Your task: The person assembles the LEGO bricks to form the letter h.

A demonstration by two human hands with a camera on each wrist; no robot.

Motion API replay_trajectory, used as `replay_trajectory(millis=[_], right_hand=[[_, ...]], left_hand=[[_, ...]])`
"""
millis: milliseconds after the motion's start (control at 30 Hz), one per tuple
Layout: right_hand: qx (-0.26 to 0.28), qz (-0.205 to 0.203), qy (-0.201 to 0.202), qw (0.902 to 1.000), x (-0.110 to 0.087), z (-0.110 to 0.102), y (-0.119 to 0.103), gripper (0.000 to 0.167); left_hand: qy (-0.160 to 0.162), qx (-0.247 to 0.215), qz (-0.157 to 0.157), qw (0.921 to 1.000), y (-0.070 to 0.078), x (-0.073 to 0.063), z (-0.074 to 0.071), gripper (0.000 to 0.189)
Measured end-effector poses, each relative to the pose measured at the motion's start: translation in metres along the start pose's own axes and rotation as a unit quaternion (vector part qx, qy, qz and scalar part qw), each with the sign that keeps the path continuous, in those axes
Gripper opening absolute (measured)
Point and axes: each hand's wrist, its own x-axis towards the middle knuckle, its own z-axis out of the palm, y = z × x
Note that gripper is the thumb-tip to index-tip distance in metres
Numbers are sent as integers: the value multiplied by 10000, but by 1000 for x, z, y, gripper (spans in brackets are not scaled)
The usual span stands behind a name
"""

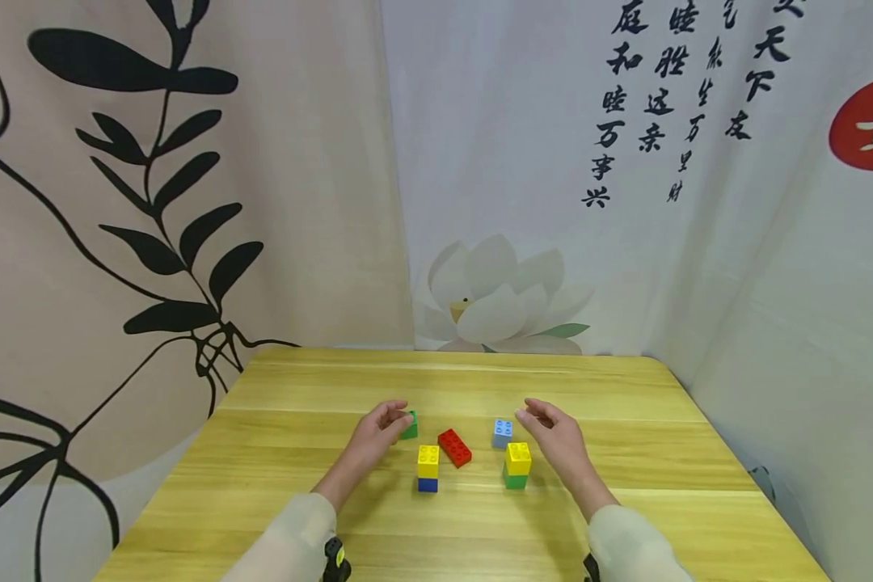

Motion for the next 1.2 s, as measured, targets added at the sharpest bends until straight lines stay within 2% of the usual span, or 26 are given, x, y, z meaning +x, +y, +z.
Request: replay_trajectory(millis=[267,433,600,900,1200], right_hand=[[333,-156,218,9991,-1,19,-26,54],[473,-130,273,9984,-1,34,-35,52],[645,-146,231,9975,-6,48,-40,52],[809,-77,214,9965,-17,74,-42,48],[770,99,243,9967,-29,91,-31,48]], left_hand=[[-269,-120,-31,9996,-4,-12,-1,48],[-455,-172,68,9988,-8,-19,-1,47],[-507,-99,64,9986,-14,-22,1,47],[-631,-63,106,9979,-19,-26,6,47],[-741,-12,158,9971,-22,-24,16,45]])
